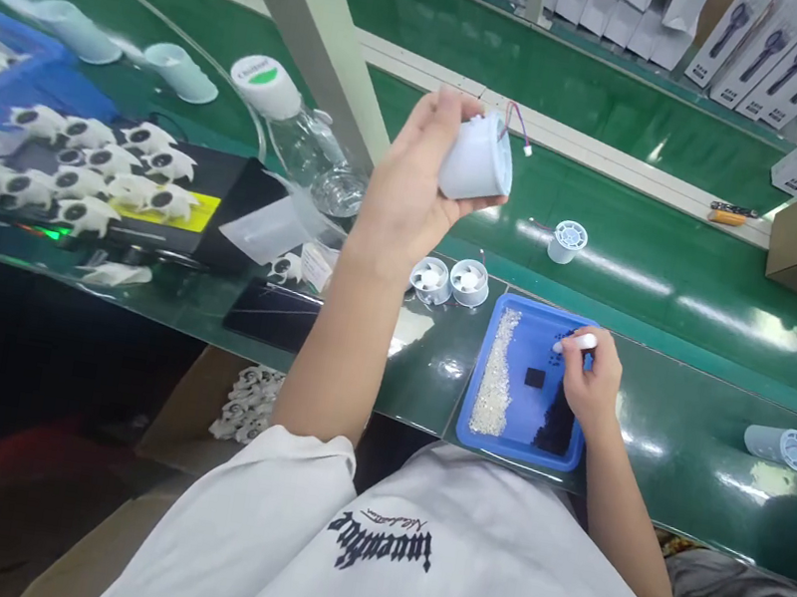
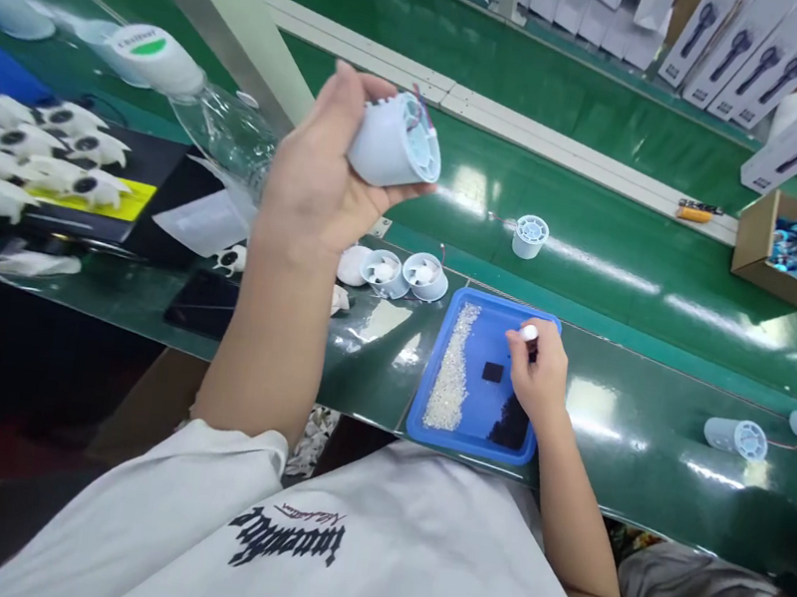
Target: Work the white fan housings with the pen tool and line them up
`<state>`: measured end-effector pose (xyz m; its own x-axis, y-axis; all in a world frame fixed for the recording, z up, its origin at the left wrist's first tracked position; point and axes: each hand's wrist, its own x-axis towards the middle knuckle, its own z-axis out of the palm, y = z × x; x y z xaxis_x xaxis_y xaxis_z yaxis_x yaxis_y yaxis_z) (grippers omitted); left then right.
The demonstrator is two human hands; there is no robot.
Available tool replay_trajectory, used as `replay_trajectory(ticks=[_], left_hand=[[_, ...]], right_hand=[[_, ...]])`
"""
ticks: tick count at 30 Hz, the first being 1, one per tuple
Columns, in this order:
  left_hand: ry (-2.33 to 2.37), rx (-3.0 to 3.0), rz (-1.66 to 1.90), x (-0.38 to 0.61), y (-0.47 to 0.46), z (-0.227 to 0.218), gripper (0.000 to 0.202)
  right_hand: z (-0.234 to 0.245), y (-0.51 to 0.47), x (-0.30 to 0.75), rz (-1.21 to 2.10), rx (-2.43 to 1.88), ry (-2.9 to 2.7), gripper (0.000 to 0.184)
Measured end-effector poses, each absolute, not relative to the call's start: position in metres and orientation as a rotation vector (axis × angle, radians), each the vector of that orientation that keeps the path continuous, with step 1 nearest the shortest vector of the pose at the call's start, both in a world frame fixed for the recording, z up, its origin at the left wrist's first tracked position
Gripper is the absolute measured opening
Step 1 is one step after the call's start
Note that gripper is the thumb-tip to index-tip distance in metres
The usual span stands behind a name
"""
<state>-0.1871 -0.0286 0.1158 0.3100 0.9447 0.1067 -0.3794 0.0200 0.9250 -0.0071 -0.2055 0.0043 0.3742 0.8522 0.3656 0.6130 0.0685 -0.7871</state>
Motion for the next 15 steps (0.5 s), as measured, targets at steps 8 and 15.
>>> replay_trajectory(ticks=[8, 15], left_hand=[[0.758, 1.044, 1.241, -0.236, -0.076, 0.072, 0.027], [0.728, 0.835, 1.236, -0.249, -0.094, 0.044, 0.027]], right_hand=[[-0.014, -0.221, -0.001, 0.141, -1.595, -1.256, 0.035], [-0.009, -0.215, -0.002, 0.191, -1.600, -1.297, 0.033]])
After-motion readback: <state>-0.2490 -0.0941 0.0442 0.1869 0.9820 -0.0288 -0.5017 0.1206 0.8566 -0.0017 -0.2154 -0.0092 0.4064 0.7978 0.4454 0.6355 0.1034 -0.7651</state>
